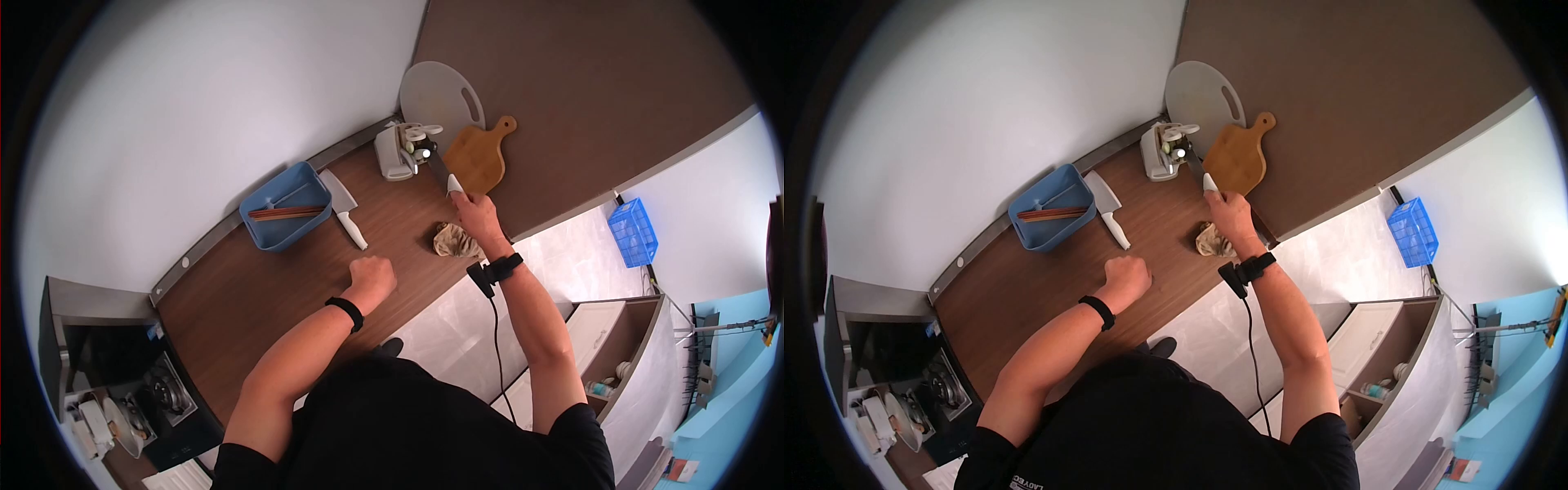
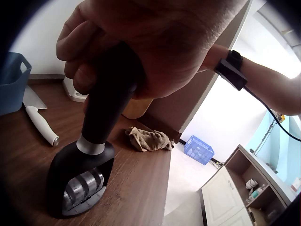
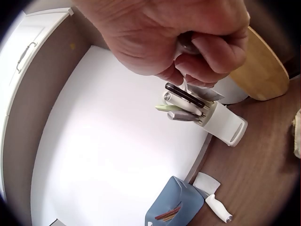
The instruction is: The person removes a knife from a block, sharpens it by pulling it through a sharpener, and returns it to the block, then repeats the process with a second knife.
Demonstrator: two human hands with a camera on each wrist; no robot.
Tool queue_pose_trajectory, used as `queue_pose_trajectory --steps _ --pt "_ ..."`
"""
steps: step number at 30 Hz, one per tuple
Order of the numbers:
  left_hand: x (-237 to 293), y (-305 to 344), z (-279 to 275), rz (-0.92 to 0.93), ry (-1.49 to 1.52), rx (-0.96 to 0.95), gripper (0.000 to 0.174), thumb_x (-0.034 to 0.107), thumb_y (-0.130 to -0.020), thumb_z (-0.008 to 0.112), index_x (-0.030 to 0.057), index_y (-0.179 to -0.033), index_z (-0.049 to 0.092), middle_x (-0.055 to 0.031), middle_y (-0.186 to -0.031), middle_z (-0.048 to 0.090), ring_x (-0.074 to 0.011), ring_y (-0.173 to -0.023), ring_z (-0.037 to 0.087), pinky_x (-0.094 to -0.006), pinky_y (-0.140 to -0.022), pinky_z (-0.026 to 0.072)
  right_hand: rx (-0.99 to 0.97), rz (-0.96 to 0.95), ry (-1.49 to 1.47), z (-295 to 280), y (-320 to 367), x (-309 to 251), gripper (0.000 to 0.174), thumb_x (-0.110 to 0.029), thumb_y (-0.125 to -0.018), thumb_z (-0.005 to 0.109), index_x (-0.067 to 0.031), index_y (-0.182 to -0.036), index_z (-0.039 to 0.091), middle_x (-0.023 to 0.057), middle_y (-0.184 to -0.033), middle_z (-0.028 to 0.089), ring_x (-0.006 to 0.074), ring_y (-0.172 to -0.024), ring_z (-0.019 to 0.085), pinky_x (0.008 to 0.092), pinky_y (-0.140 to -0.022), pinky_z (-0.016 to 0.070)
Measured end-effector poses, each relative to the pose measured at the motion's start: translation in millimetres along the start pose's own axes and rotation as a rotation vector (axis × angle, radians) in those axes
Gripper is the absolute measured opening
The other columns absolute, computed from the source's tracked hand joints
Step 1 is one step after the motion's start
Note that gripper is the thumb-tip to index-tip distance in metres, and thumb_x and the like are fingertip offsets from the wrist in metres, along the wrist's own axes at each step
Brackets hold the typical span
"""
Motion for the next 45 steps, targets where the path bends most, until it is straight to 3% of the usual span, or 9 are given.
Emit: queue_pose_trajectory --steps 8,15,18,23,30,32,36,38,45 --pt "0.0 -0.6 2.9 -0.002 0.009 -0.080 0.016 0.017 -0.076 0.059 0.0092 -0.075 0.072 -0.0130 -0.077 0.069 -0.0295 -0.075 0.068 -0.0416 -0.059 0.0496 -0.112 0.141 -0.256 6.5 -27.5 -19.7 0.026 -0.027 -0.085 0.059 -0.0010 -0.084 0.062 0.0039 -0.065 0.057 0.0094 -0.051 0.048 0.0259 -0.041 0.0360" --pt "-5.5 -2.9 23.2 0.059 0.014 0.041 0.026 0.028 -0.082 0.055 0.0075 -0.070 0.068 -0.0132 -0.071 0.066 -0.0313 -0.068 0.066 -0.0438 -0.057 0.0486 -0.185 0.220 -0.586 25.2 -72.0 -48.5 0.021 -0.023 -0.088 0.053 -0.0034 -0.092 0.058 0.0064 -0.071 0.061 0.0084 -0.047 0.041 0.0254 -0.040 0.0342" --pt "-4.4 -2.4 22.2 0.057 -0.021 0.058 0.025 0.028 -0.082 0.056 0.0083 -0.072 0.067 -0.0128 -0.071 0.066 -0.0309 -0.069 0.066 -0.0435 -0.056 0.0485 -0.161 0.248 -0.665 31.8 -95.5 -49.1 0.028 -0.030 -0.089 0.052 -0.0035 -0.096 0.059 0.0085 -0.073 0.062 0.0093 -0.050 0.046 0.0248 -0.043 0.0362" --pt "-4.4 -1.3 16.3 0.029 0.034 0.018 0.023 0.028 -0.080 0.058 0.0082 -0.072 0.067 -0.0118 -0.070 0.066 -0.0300 -0.067 0.066 -0.0428 -0.056 0.0483 -0.104 0.135 -0.355 36.5 -117.0 -58.3 0.051 -0.050 -0.089 0.050 -0.0050 -0.109 0.059 0.0071 -0.087 0.064 0.0128 -0.062 0.059 0.0250 -0.050 0.0432" --pt "-4.8 -1.8 21.3 0.044 0.037 0.053 0.022 0.026 -0.080 0.059 0.0084 -0.070 0.067 -0.0117 -0.070 0.067 -0.0295 -0.068 0.066 -0.0416 -0.054 0.0486 -0.158 0.087 -0.384 44.3 -107.9 -62.6 0.056 -0.050 -0.086 0.058 -0.0053 -0.118 0.057 0.0056 -0.096 0.061 0.0119 -0.065 0.060 0.0259 -0.053 0.0449" --pt "-4.4 -1.8 22.3 0.050 0.023 0.060 0.021 0.026 -0.080 0.059 0.0086 -0.071 0.067 -0.0115 -0.071 0.067 -0.0294 -0.068 0.066 -0.0415 -0.054 0.0486 -0.109 0.012 -0.331 39.4 -103.9 -67.9 0.050 -0.046 -0.083 0.062 -0.0016 -0.107 0.060 0.0050 -0.081 0.062 0.0112 -0.065 0.059 0.0298 -0.050 0.0472" --pt "-3.8 -0.6 23.8 0.055 0.003 0.110 0.021 0.026 -0.079 0.059 0.0091 -0.069 0.067 -0.0112 -0.070 0.066 -0.0290 -0.067 0.066 -0.0411 -0.054 0.0484 -0.150 0.008 -0.217 37.9 -106.0 -71.5 0.044 -0.038 -0.083 0.065 0.0022 -0.100 0.063 0.0069 -0.077 0.063 0.0126 -0.057 0.058 0.0268 -0.045 0.0424" --pt "-3.0 0.1 24.7 0.060 -0.001 0.132 0.021 0.025 -0.079 0.059 0.0090 -0.069 0.067 -0.0110 -0.070 0.066 -0.0289 -0.067 0.066 -0.0411 -0.054 0.0484 -0.209 0.109 -0.070 39.5 -102.4 -72.4 0.038 -0.034 -0.082 0.063 0.0043 -0.082 0.064 0.0083 -0.063 0.061 0.0143 -0.048 0.055 0.0274 -0.040 0.0397" --pt "-2.5 1.1 16.1 0.058 0.022 0.126 0.020 0.024 -0.079 0.060 0.0089 -0.067 0.066 -0.0103 -0.068 0.065 -0.0284 -0.066 0.066 -0.0415 -0.053 0.0483 -0.194 0.200 -0.118 50.4 -112.9 -67.3 0.039 -0.031 -0.081 0.060 0.0030 -0.063 0.062 0.0107 -0.056 0.061 0.0173 -0.046 0.057 0.0284 -0.042 0.0427"
Point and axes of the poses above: each hand's wrist, its own y-axis away from the middle knuckle, its own z-axis out of the palm, x = y × z, the point moved 8 cm from there along -y, towards the middle knuckle
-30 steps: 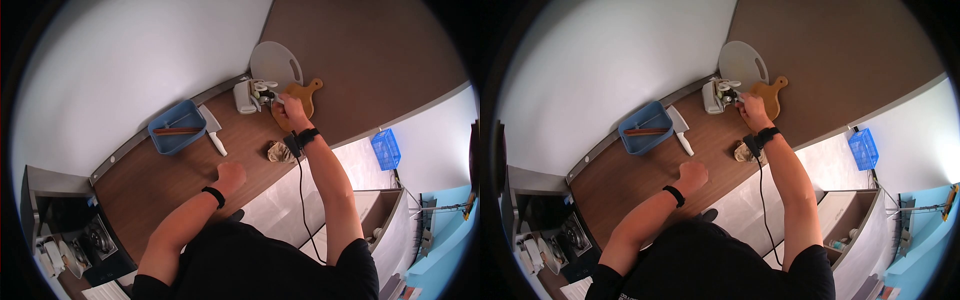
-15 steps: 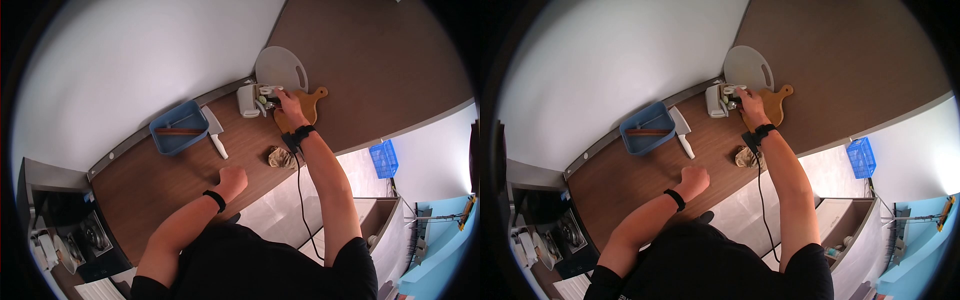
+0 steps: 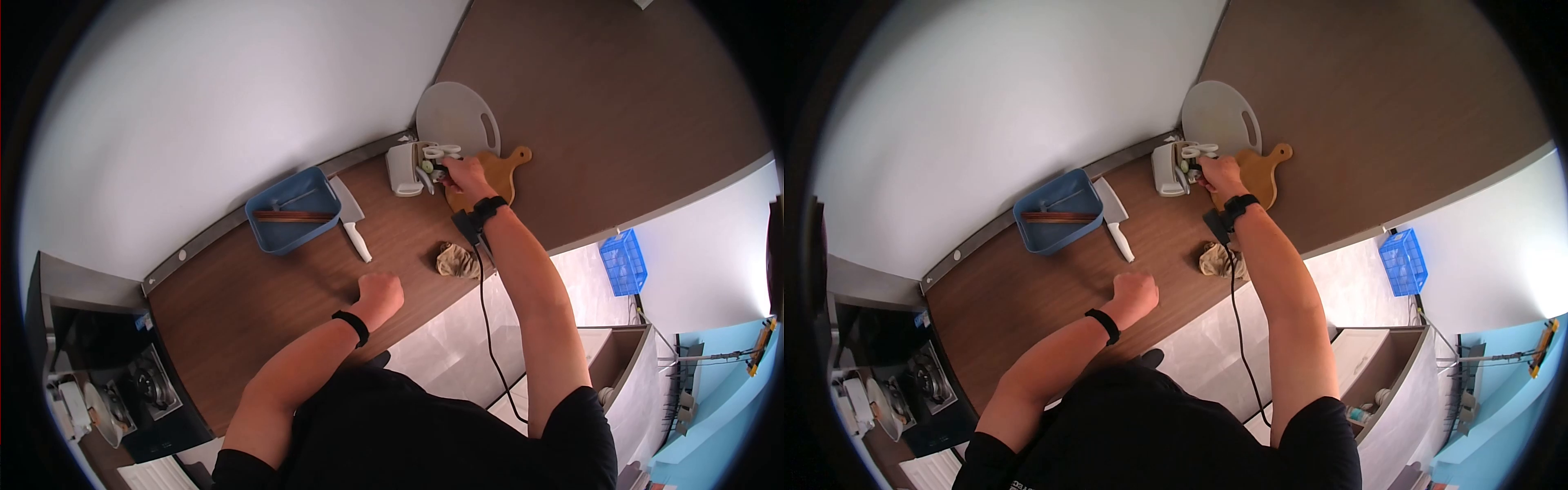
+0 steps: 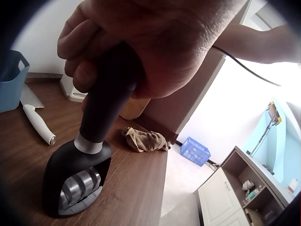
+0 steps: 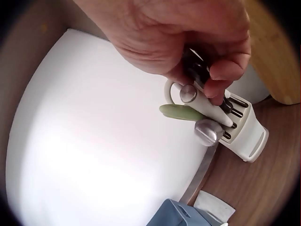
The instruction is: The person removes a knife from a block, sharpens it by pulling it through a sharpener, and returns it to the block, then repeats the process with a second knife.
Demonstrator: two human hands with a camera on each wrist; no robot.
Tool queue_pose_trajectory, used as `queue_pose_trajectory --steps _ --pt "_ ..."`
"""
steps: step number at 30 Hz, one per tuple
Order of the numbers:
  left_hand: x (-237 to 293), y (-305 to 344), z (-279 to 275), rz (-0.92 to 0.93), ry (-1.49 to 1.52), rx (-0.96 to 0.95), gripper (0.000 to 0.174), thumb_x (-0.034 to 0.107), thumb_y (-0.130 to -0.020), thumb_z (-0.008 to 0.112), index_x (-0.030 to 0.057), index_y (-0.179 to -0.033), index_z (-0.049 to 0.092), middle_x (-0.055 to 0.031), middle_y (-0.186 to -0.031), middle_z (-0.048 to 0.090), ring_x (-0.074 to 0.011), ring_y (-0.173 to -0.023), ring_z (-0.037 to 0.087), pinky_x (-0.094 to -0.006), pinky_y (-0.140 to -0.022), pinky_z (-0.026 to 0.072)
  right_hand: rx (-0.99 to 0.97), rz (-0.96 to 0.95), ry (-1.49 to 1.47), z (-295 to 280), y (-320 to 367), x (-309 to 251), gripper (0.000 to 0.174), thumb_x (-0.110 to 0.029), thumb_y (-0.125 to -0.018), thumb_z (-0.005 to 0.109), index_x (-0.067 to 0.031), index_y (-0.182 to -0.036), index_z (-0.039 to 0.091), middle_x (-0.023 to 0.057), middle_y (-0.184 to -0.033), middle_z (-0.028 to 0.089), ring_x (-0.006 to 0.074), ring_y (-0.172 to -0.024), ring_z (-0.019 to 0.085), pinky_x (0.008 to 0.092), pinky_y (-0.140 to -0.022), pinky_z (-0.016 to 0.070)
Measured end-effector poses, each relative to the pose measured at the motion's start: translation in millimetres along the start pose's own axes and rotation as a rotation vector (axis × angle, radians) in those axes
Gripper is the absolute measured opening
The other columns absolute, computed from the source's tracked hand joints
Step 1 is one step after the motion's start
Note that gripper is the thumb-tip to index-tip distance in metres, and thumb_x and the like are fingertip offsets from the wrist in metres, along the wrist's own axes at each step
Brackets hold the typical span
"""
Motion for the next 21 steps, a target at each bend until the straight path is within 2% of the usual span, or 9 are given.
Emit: queue_pose_trajectory --steps 3,6,8,12,14,15,17,20,21 --pt "-0.1 -0.3 0.6 -0.007 -0.001 0.001 0.018 0.022 -0.078 0.060 0.0095 -0.067 0.067 -0.0100 -0.069 0.065 -0.0278 -0.067 0.066 -0.0414 -0.052 0.0477 0.022 -0.055 0.019 -1.0 -2.4 -2.9 0.033 -0.027 -0.079 0.061 0.0048 -0.069 0.063 0.0106 -0.057 0.061 0.0167 -0.046 0.057 0.0289 -0.040 0.0426" --pt "2.9 0.9 5.5 0.064 -0.048 -0.015 0.016 0.020 -0.077 0.060 0.0095 -0.067 0.067 -0.0095 -0.070 0.066 -0.0271 -0.066 0.066 -0.0411 -0.051 0.0471 0.149 -0.100 0.164 -10.3 -3.6 -4.1 0.031 -0.026 -0.077 0.061 0.0052 -0.076 0.064 0.0102 -0.057 0.062 0.0167 -0.048 0.059 0.0293 -0.043 0.0449" --pt "3.6 2.5 6.1 0.091 -0.055 0.014 0.015 0.020 -0.076 0.060 0.0097 -0.067 0.067 -0.0095 -0.070 0.066 -0.0270 -0.066 0.065 -0.0410 -0.051 0.0468 0.273 -0.302 0.222 -20.6 -17.8 -2.4 0.032 -0.027 -0.078 0.060 0.0046 -0.084 0.065 0.0099 -0.060 0.064 0.0167 -0.052 0.062 0.0294 -0.049 0.0480" --pt "2.3 1.2 7.2 0.074 -0.053 0.053 0.015 0.019 -0.076 0.059 0.0101 -0.066 0.067 -0.0094 -0.071 0.066 -0.0269 -0.065 0.065 -0.0412 -0.051 0.0463 0.370 -0.323 0.153 -35.8 18.9 -21.4 0.033 -0.027 -0.079 0.058 0.0028 -0.090 0.066 0.0114 -0.066 0.066 0.0188 -0.060 0.065 0.0303 -0.057 0.0502" --pt "1.5 1.6 6.6 0.074 -0.046 0.049 0.016 0.019 -0.076 0.058 0.0100 -0.067 0.067 -0.0097 -0.071 0.066 -0.0270 -0.065 0.065 -0.0415 -0.050 0.0463 0.449 -0.450 0.316 -44.3 30.3 -33.4 0.032 -0.028 -0.080 0.057 0.0009 -0.092 0.067 0.0125 -0.072 0.068 0.0213 -0.067 0.067 0.0315 -0.064 0.0509" --pt "1.8 1.3 5.2 0.069 -0.037 0.047 0.016 0.020 -0.076 0.058 0.0098 -0.067 0.067 -0.0101 -0.072 0.066 -0.0272 -0.064 0.065 -0.0418 -0.050 0.0462 0.454 -0.446 0.315 -48.3 41.0 -37.3 0.032 -0.028 -0.080 0.057 0.0009 -0.092 0.067 0.0125 -0.072 0.068 0.0213 -0.067 0.067 0.0315 -0.064 0.0509" --pt "3.3 0.8 -1.8 0.054 -0.035 -0.006 0.015 0.018 -0.076 0.058 0.0101 -0.070 0.068 -0.0104 -0.075 0.067 -0.0278 -0.069 0.066 -0.0417 -0.054 0.0482 0.469 -0.455 0.299 -58.5 81.4 -53.4 0.035 -0.030 -0.083 0.053 0.0002 -0.091 0.067 0.0224 -0.086 0.066 0.0389 -0.083 0.064 0.0388 -0.072 0.0510" --pt "4.0 0.3 -5.2 0.064 -0.008 -0.063 0.015 0.016 -0.075 0.057 0.0099 -0.071 0.070 -0.0117 -0.077 0.068 -0.0295 -0.073 0.067 -0.0419 -0.058 0.0503 0.531 -0.537 0.270 -85.1 155.2 -68.5 0.032 -0.028 -0.084 0.054 0.0006 -0.092 0.067 0.0233 -0.082 0.065 0.0342 -0.074 0.066 0.0375 -0.067 0.0503" --pt "3.5 0.1 -5.5 0.080 0.019 -0.064 0.016 0.016 -0.075 0.057 0.0095 -0.069 0.070 -0.0127 -0.075 0.068 -0.0305 -0.072 0.067 -0.0421 -0.059 0.0504 0.532 -0.510 0.213 -94.2 168.2 -58.6 0.032 -0.027 -0.086 0.054 0.0012 -0.094 0.067 0.0195 -0.077 0.065 0.0286 -0.068 0.064 0.0349 -0.063 0.0491"
Point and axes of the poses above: each hand's wrist, its own y-axis away from the middle knuckle, its own z-axis out of the palm, x = y × z, the point moved 8 cm from there along -y, towards the middle knuckle
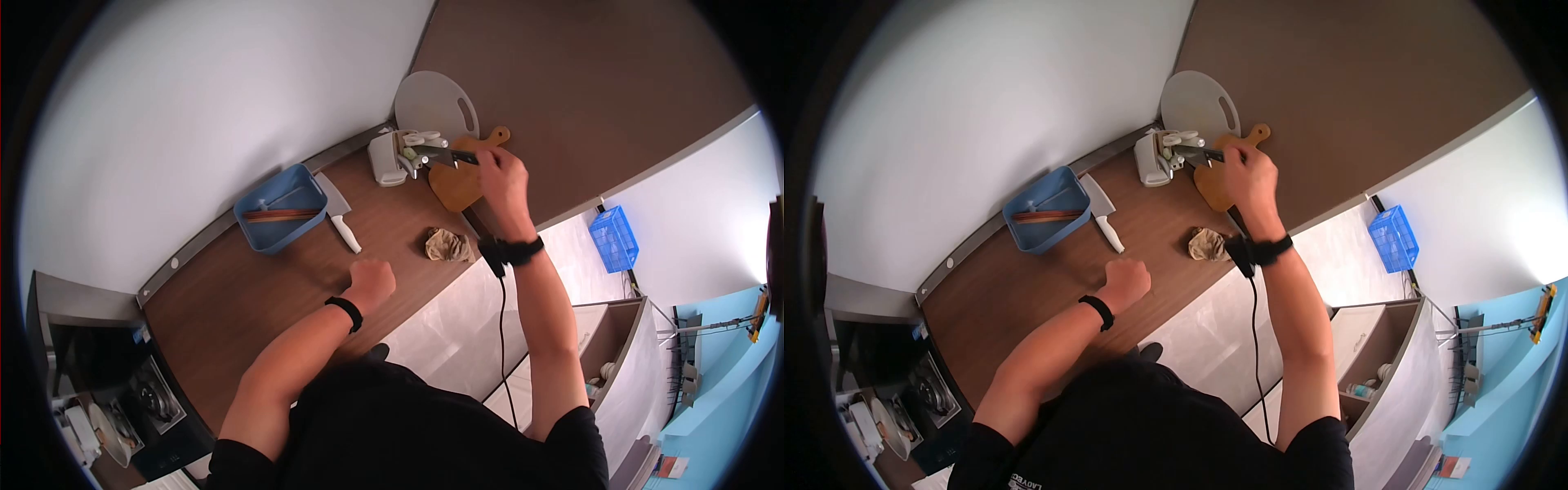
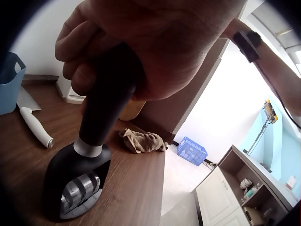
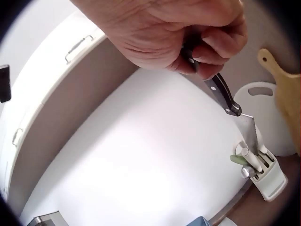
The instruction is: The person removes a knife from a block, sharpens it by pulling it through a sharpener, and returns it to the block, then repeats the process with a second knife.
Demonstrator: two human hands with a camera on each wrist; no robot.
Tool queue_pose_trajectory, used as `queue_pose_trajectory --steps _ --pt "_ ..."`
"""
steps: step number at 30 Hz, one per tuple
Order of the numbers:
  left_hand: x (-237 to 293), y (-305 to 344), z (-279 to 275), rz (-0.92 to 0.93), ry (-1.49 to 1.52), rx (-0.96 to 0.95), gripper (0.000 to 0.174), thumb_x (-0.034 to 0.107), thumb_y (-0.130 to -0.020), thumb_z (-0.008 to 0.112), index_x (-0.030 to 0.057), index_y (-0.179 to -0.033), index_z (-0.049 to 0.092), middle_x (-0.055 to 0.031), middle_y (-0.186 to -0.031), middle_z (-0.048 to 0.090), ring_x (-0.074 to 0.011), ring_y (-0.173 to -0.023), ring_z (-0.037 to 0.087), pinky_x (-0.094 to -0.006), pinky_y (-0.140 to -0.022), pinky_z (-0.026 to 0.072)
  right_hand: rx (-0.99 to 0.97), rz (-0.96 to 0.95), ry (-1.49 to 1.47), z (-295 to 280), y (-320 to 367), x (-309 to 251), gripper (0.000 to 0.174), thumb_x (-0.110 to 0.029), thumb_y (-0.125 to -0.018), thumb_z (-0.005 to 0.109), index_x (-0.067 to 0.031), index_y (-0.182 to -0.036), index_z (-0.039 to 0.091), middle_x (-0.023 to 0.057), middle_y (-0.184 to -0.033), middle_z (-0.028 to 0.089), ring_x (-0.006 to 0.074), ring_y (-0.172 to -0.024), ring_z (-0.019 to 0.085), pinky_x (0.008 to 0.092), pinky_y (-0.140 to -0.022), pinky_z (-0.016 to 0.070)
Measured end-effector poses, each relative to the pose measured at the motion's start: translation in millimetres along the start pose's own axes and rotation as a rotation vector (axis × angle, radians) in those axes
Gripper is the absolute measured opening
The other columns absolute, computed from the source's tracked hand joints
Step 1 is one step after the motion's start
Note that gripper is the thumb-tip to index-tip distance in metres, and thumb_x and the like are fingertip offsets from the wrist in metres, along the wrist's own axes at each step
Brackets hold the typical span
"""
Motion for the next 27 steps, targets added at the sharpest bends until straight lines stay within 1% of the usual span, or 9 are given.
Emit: queue_pose_trajectory --steps 3,7,9,11,13,21,24,25,27 --pt "-2.7 -0.5 1.8 0.006 0.013 0.083 0.017 0.016 -0.074 0.057 0.0090 -0.066 0.069 -0.0140 -0.070 0.067 -0.0317 -0.069 0.066 -0.0423 -0.058 0.0503 0.082 0.120 -0.310 -47.4 48.7 15.5 0.025 -0.018 -0.092 0.053 -0.0009 -0.098 0.069 0.0007 -0.063 0.057 0.0070 -0.056 0.051 0.0218 -0.049 0.0380" --pt "-0.3 0.6 -5.9 0.012 0.026 0.086 0.017 0.016 -0.074 0.057 0.0087 -0.064 0.069 -0.0139 -0.067 0.066 -0.0317 -0.067 0.066 -0.0425 -0.057 0.0498 0.125 0.332 -0.887 -85.6 146.9 82.2 0.030 -0.020 -0.095 0.049 0.0033 -0.109 0.062 0.0014 -0.065 0.051 0.0081 -0.054 0.042 0.0215 -0.048 0.0317" --pt "-2.0 -0.5 0.2 -0.030 0.041 0.001 0.023 0.023 -0.075 0.059 0.0043 -0.064 0.067 -0.0167 -0.067 0.065 -0.0331 -0.064 0.065 -0.0447 -0.056 0.0494 0.080 0.456 -1.336 -75.6 206.0 119.0 0.035 -0.021 -0.096 0.048 0.0057 -0.118 0.053 0.0017 -0.069 0.048 0.0084 -0.058 0.039 0.0205 -0.051 0.0319" --pt "0.5 2.0 -5.7 -0.011 0.007 0.018 0.021 0.022 -0.076 0.059 0.0065 -0.065 0.068 -0.0147 -0.067 0.066 -0.0314 -0.066 0.066 -0.0434 -0.056 0.0495 0.044 0.590 -1.544 -53.0 262.3 155.2 0.040 -0.022 -0.095 0.050 0.0054 -0.124 0.046 0.0014 -0.074 0.047 0.0080 -0.061 0.038 0.0196 -0.053 0.0328" --pt "5.0 2.5 -10.2 0.016 -0.026 0.036 0.019 0.021 -0.077 0.059 0.0086 -0.066 0.070 -0.0126 -0.067 0.067 -0.0298 -0.068 0.067 -0.0420 -0.056 0.0496 -0.037 0.734 -1.705 -34.9 298.1 144.0 0.044 -0.022 -0.094 0.054 0.0059 -0.127 0.043 0.0016 -0.077 0.047 0.0071 -0.063 0.038 0.0194 -0.053 0.0333" --pt "5.1 -13.1 -10.5 0.010 -0.091 -0.061 0.021 0.023 -0.079 0.059 0.0069 -0.070 0.070 -0.0141 -0.073 0.068 -0.0308 -0.071 0.067 -0.0424 -0.059 0.0504 -0.166 0.639 -1.741 -38.0 314.7 94.6 0.048 -0.018 -0.093 0.056 0.0024 -0.133 0.038 0.0017 -0.079 0.044 0.0064 -0.062 0.037 0.0183 -0.052 0.0323" --pt "7.6 -25.8 -21.8 0.002 -0.077 -0.067 0.024 0.024 -0.080 0.056 0.0064 -0.073 0.071 -0.0150 -0.077 0.068 -0.0317 -0.075 0.067 -0.0435 -0.063 0.0506 -0.260 0.482 -1.617 -44.2 308.7 70.0 0.037 -0.023 -0.096 0.050 -0.0020 -0.126 0.044 0.0015 -0.074 0.043 0.0059 -0.057 0.036 0.0186 -0.046 0.0278" --pt "9.6 -28.9 -25.7 0.005 -0.068 -0.057 0.025 0.025 -0.081 0.056 0.0064 -0.074 0.071 -0.0152 -0.078 0.068 -0.0320 -0.076 0.067 -0.0438 -0.064 0.0507 -0.258 0.483 -1.620 -42.9 303.6 73.0 0.037 -0.023 -0.096 0.050 -0.0020 -0.126 0.044 0.0015 -0.074 0.043 0.0059 -0.057 0.036 0.0186 -0.046 0.0278" --pt "10.3 -34.1 -26.1 -0.018 -0.062 -0.085 0.024 0.025 -0.080 0.056 0.0064 -0.075 0.071 -0.0152 -0.079 0.069 -0.0322 -0.078 0.067 -0.0436 -0.066 0.0508 -0.267 0.748 -1.391 -30.3 301.6 98.0 0.032 -0.029 -0.099 0.044 -0.0021 -0.117 0.049 -0.0005 -0.066 0.040 0.0055 -0.048 0.031 0.0195 -0.041 0.0227"
Point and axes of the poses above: each hand's wrist, its own y-axis away from the middle knuckle, its own z-axis out of the palm, x = y × z, the point moved 8 cm from there along -y, towards the middle knuckle
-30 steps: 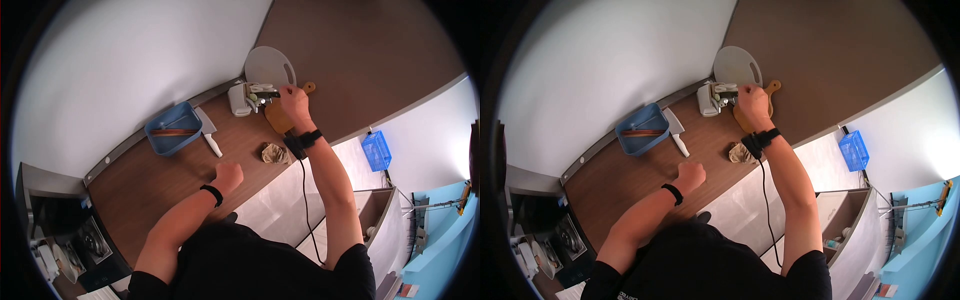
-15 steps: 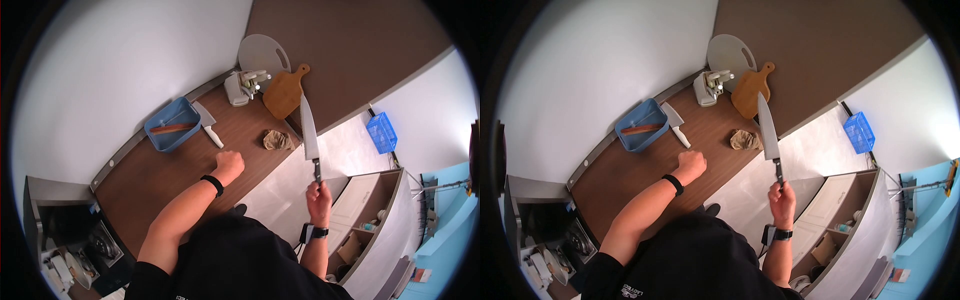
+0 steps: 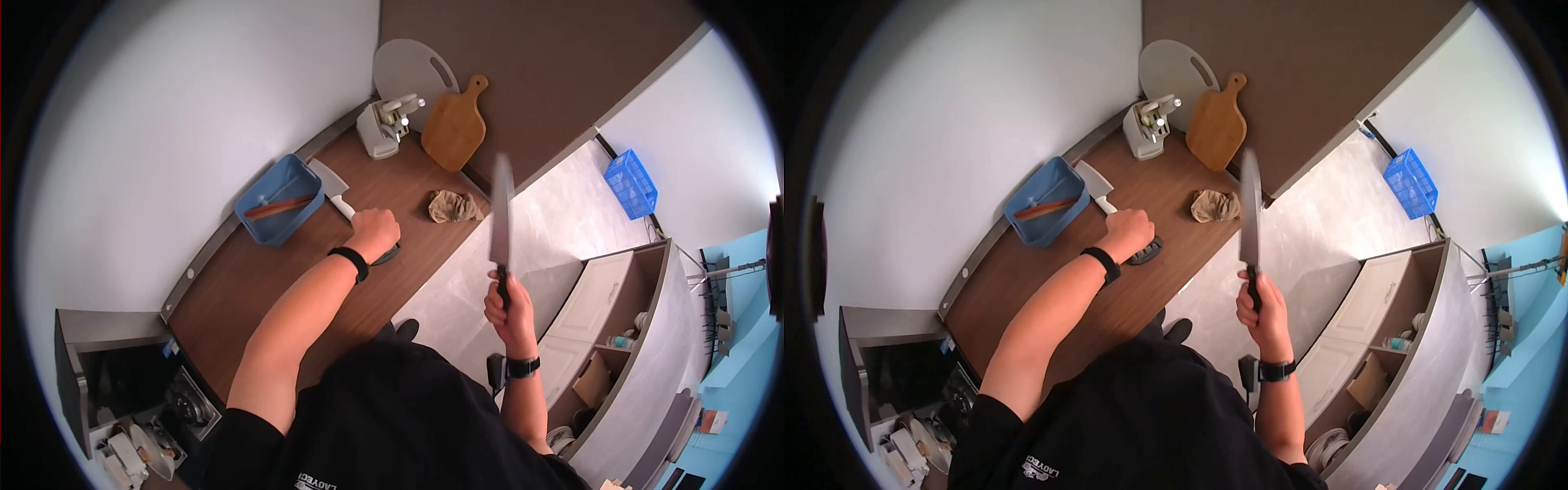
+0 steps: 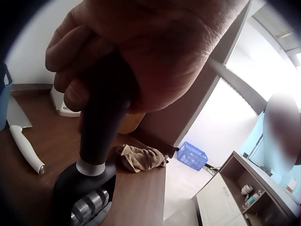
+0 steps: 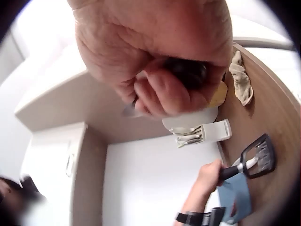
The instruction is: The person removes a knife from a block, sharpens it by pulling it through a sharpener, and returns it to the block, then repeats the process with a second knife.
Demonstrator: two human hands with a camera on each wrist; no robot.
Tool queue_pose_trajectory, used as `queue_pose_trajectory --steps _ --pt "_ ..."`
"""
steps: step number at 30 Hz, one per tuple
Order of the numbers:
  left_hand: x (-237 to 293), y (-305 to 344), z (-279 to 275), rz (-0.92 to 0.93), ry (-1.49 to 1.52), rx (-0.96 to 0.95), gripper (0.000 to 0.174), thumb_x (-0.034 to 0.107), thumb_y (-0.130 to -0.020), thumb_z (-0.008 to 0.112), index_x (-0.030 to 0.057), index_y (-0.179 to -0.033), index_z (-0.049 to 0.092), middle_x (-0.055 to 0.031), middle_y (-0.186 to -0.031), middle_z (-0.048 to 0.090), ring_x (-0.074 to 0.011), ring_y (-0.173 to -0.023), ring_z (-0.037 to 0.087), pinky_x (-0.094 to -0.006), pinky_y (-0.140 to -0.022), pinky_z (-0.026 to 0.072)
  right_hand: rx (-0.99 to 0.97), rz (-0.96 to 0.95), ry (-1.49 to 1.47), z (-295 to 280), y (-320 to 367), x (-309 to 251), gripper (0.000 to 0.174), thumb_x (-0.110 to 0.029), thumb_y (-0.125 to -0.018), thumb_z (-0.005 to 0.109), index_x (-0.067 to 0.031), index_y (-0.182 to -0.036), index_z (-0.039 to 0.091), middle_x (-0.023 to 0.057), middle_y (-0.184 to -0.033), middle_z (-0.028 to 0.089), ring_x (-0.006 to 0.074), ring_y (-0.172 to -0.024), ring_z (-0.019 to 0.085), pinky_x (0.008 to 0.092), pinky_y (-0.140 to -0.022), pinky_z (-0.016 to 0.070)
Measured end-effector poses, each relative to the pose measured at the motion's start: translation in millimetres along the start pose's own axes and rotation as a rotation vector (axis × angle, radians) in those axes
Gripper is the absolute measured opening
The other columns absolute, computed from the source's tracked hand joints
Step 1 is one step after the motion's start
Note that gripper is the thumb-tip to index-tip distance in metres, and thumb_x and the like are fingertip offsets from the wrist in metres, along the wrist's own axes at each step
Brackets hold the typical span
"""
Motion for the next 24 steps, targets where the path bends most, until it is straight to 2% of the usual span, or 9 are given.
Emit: queue_pose_trajectory --steps 1,4,8,10,11,16,18,23,24 --pt "-0.3 -2.2 2.1 -0.002 0.022 -0.007 0.027 0.027 -0.080 0.055 0.0051 -0.077 0.071 -0.0167 -0.080 0.068 -0.0333 -0.079 0.067 -0.0445 -0.066 0.0508 0.111 0.037 0.169 -0.4 -8.9 2.0 0.033 -0.032 -0.101 0.039 -0.0030 -0.110 0.052 -0.0032 -0.060 0.036 0.0049 -0.042 0.025 0.0204 -0.037 0.0187" --pt "0.0 -1.5 13.4 -0.021 0.049 -0.033 0.029 0.028 -0.080 0.055 0.0036 -0.078 0.071 -0.0187 -0.080 0.068 -0.0355 -0.080 0.066 -0.0458 -0.069 0.0511 0.322 -0.097 0.823 -10.9 -19.3 6.7 0.029 -0.029 -0.098 0.046 -0.0024 -0.103 0.058 -0.0032 -0.060 0.044 0.0044 -0.048 0.038 0.0215 -0.043 0.0299" --pt "0.6 -9.2 25.7 -0.021 0.076 -0.049 0.028 0.027 -0.080 0.055 0.0046 -0.076 0.071 -0.0184 -0.079 0.068 -0.0353 -0.078 0.067 -0.0455 -0.068 0.0510 0.346 0.101 0.827 -30.5 -1.6 49.0 0.028 -0.027 -0.094 0.052 0.0000 -0.100 0.060 0.0006 -0.063 0.052 0.0077 -0.054 0.048 0.0244 -0.050 0.0387" --pt "2.1 -14.2 24.9 -0.027 0.053 -0.082 0.027 0.027 -0.080 0.055 0.0057 -0.076 0.071 -0.0176 -0.080 0.068 -0.0345 -0.079 0.067 -0.0447 -0.067 0.0510 0.296 0.038 1.119 -47.1 5.4 64.4 0.026 -0.023 -0.092 0.055 -0.0018 -0.105 0.061 -0.0013 -0.064 0.051 0.0062 -0.053 0.045 0.0229 -0.047 0.0369" --pt "1.7 -17.1 24.9 -0.031 0.029 -0.106 0.028 0.028 -0.081 0.054 0.0060 -0.079 0.071 -0.0170 -0.083 0.069 -0.0333 -0.082 0.067 -0.0439 -0.068 0.0510 0.281 0.105 1.156 -55.7 12.2 71.2 0.027 -0.021 -0.089 0.056 -0.0004 -0.105 0.061 0.0004 -0.067 0.055 0.0084 -0.058 0.050 0.0251 -0.053 0.0412" --pt "-8.9 -31.6 25.9 -0.069 0.017 -0.182 0.029 0.029 -0.082 0.053 0.0058 -0.087 0.071 -0.0171 -0.089 0.069 -0.0330 -0.086 0.067 -0.0435 -0.070 0.0510 0.166 0.239 1.153 -44.8 25.7 88.3 0.028 -0.024 -0.090 0.056 0.0013 -0.099 0.062 0.0026 -0.066 0.058 0.0097 -0.060 0.052 0.0268 -0.055 0.0415" --pt "-11.5 -33.6 23.9 -0.076 0.015 -0.192 0.030 0.027 -0.082 0.053 0.0055 -0.088 0.071 -0.0172 -0.091 0.069 -0.0333 -0.088 0.067 -0.0431 -0.071 0.0511 0.116 0.228 1.192 -39.6 16.7 95.2 0.031 -0.025 -0.090 0.055 0.0032 -0.100 0.062 0.0107 -0.068 0.063 0.0190 -0.065 0.061 0.0318 -0.063 0.0479" --pt "-9.6 -32.6 20.9 -0.135 -0.022 -0.261 0.026 0.019 -0.080 0.053 0.0102 -0.094 0.072 -0.0126 -0.099 0.069 -0.0287 -0.095 0.066 -0.0400 -0.073 0.0488 0.134 0.177 1.191 -33.6 -7.2 100.7 0.032 -0.027 -0.092 0.053 0.0030 -0.098 0.062 0.0120 -0.065 0.061 0.0209 -0.062 0.061 0.0331 -0.061 0.0473" --pt "-6.7 -32.1 21.7 -0.116 -0.032 -0.272 0.025 0.019 -0.080 0.053 0.0102 -0.094 0.072 -0.0124 -0.098 0.069 -0.0284 -0.095 0.066 -0.0400 -0.073 0.0488 0.135 0.186 1.170 -31.6 -9.8 100.7 0.032 -0.028 -0.093 0.053 0.0027 -0.095 0.062 0.0090 -0.065 0.060 0.0176 -0.061 0.058 0.0317 -0.059 0.0452"
Point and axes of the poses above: each hand's wrist, its own y-axis away from the middle knuckle, its own z-axis out of the palm, x = y × z, the point moved 8 cm from there along -y, towards the middle knuckle
